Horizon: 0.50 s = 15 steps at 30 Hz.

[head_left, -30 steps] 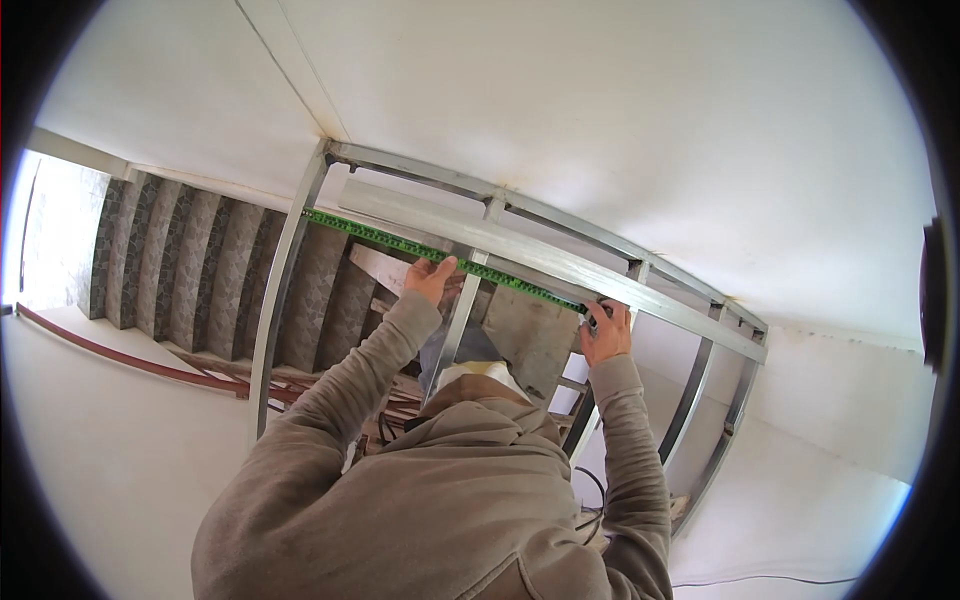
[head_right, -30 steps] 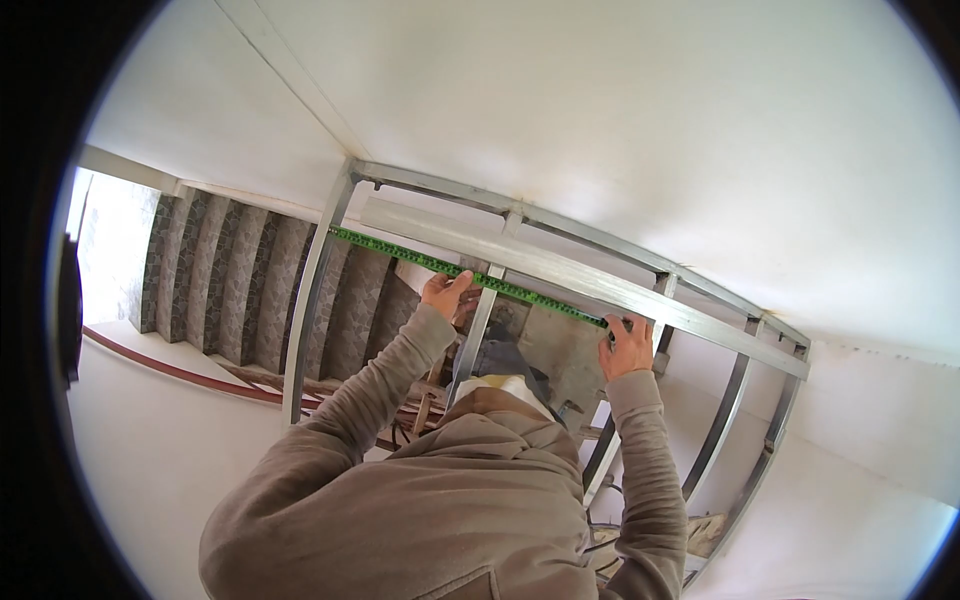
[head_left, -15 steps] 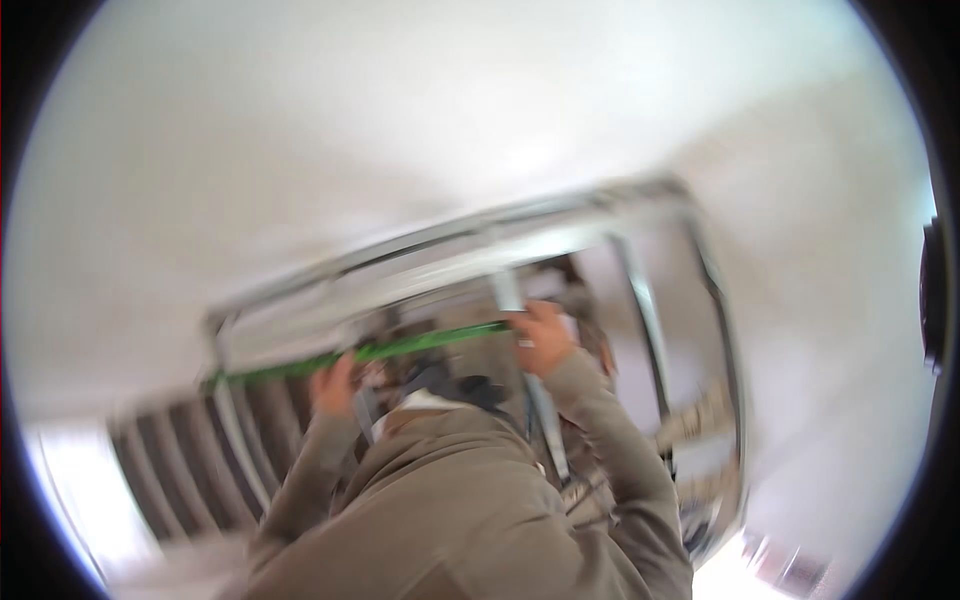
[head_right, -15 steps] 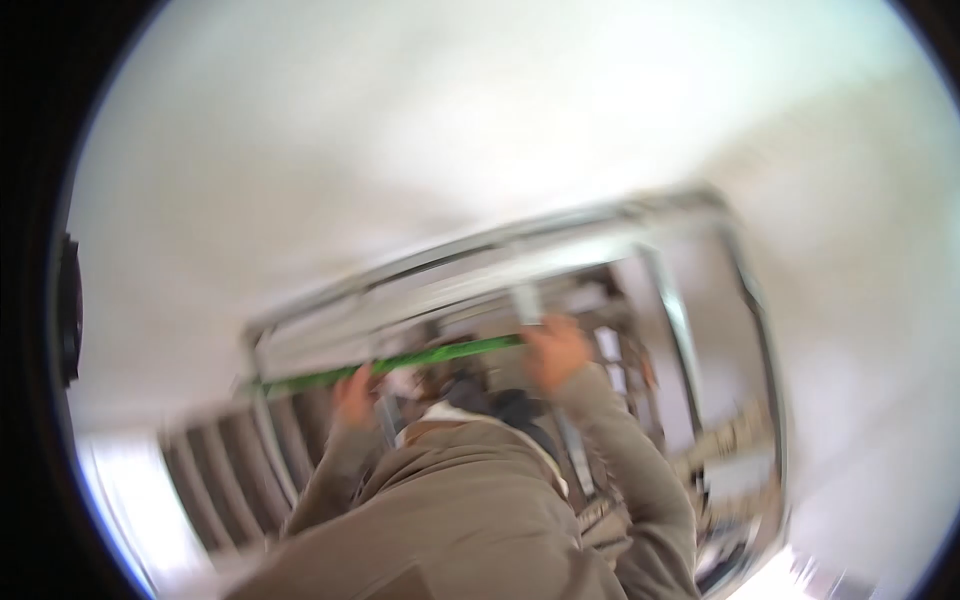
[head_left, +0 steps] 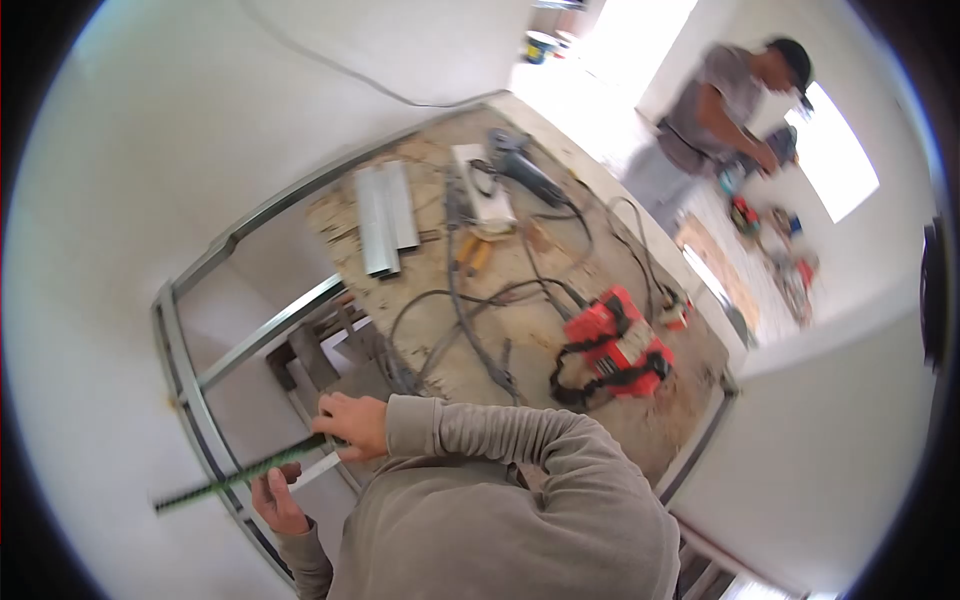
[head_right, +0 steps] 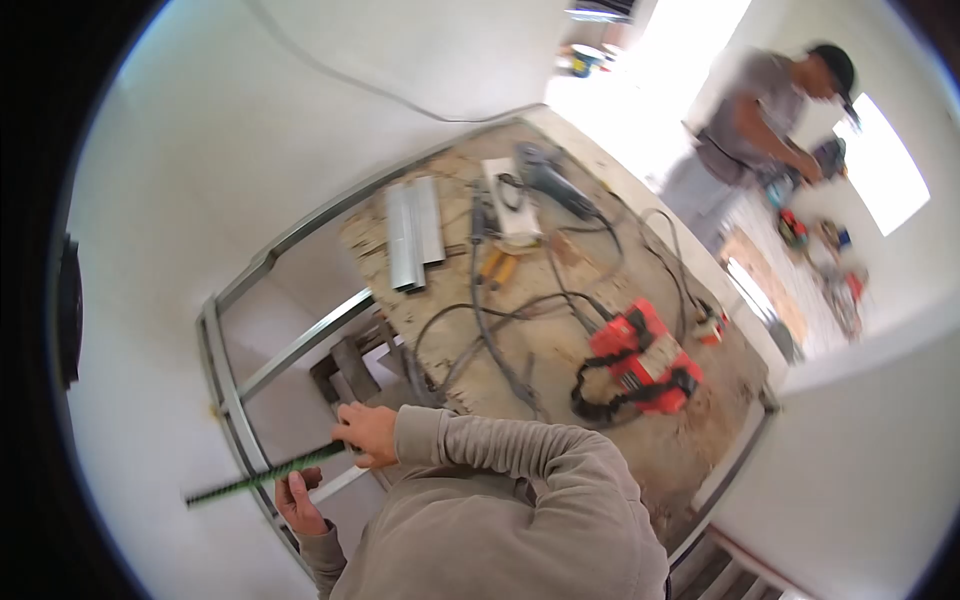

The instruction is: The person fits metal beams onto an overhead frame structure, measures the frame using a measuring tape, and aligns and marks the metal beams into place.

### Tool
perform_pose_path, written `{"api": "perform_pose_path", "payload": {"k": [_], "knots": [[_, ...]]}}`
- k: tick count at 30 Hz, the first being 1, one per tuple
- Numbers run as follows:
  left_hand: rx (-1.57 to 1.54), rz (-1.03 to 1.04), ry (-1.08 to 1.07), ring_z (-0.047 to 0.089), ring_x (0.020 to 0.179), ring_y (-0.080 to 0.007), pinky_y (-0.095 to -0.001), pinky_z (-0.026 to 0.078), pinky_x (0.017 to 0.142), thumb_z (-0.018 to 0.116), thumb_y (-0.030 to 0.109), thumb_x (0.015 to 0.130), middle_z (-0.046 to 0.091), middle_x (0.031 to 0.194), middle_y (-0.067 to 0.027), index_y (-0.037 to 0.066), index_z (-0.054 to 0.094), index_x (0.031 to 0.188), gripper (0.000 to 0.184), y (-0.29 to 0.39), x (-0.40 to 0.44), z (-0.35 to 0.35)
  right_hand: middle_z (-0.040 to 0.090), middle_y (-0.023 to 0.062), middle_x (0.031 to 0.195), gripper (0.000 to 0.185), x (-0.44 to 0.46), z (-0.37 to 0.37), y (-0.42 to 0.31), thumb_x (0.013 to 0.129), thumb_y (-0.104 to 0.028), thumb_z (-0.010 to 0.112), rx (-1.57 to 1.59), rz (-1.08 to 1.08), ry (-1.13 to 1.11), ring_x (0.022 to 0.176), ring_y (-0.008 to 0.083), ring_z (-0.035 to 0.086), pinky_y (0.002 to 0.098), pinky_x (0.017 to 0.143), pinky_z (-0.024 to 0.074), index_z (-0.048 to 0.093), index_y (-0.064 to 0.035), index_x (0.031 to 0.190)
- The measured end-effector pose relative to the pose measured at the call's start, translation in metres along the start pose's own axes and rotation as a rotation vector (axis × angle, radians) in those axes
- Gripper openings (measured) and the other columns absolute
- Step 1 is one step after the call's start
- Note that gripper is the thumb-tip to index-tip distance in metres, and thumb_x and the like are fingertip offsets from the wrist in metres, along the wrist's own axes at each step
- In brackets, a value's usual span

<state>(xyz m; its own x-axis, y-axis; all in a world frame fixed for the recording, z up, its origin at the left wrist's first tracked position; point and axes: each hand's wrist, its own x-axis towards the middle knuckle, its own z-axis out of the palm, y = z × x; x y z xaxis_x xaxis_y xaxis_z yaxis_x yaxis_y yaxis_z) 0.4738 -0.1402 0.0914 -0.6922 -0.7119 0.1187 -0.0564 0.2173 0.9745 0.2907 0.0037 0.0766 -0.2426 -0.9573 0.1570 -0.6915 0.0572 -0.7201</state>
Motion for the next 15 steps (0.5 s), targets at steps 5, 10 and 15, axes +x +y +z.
{"api": "perform_pose_path", "payload": {"k": [5, 10, 15], "knots": [[0.078, 0.029, -0.390, 0.060, 0.074, -0.0173, -0.0301, 0.048, 0.069, 0.046, 0.022, 0.098, 0.066, 0.081, -0.0116, -0.003, 0.061, 0.095, 0.029, -0.003, 0.027, 0.043, 0.051, 0.0184, 0.112, 0.051, -0.058, -0.055, 0.036, 0.073, -0.017, 0.069, 0.153, 0.210, 0.538, 0.109, 0.0349, 0.050, 0.0393, 0.093, 0.0441, 0.050, -0.0031, 0.119], [0.366, 0.129, -0.860, 0.065, 0.080, -0.0195, -0.0319, 0.050, 0.073, 0.054, 0.019, 0.094, 0.068, 0.086, -0.0120, 0.001, 0.066, 0.098, 0.022, -0.027, -0.002, 0.074, 0.053, 0.0217, 0.117, 0.053, -0.127, -0.119, 0.071, 0.076, -0.021, 0.067, 0.004, 0.396, 0.835, 0.111, 0.0358, 0.052, 0.0389, 0.095, 0.0429, 0.049, 0.0005, 0.120], [0.340, -0.101, -1.060, 0.066, 0.081, -0.0257, -0.0339, 0.051, 0.075, 0.060, 0.023, 0.089, 0.068, 0.088, -0.0141, 0.002, 0.066, 0.103, 0.026, -0.049, -0.023, 0.076, 0.056, 0.0210, 0.115, 0.051, -0.154, -0.143, 0.059, 0.077, -0.021, 0.068, 0.071, 0.465, 0.993, 0.107, 0.0350, 0.055, 0.0378, 0.094, 0.0435, 0.050, 0.0014, 0.119]]}}
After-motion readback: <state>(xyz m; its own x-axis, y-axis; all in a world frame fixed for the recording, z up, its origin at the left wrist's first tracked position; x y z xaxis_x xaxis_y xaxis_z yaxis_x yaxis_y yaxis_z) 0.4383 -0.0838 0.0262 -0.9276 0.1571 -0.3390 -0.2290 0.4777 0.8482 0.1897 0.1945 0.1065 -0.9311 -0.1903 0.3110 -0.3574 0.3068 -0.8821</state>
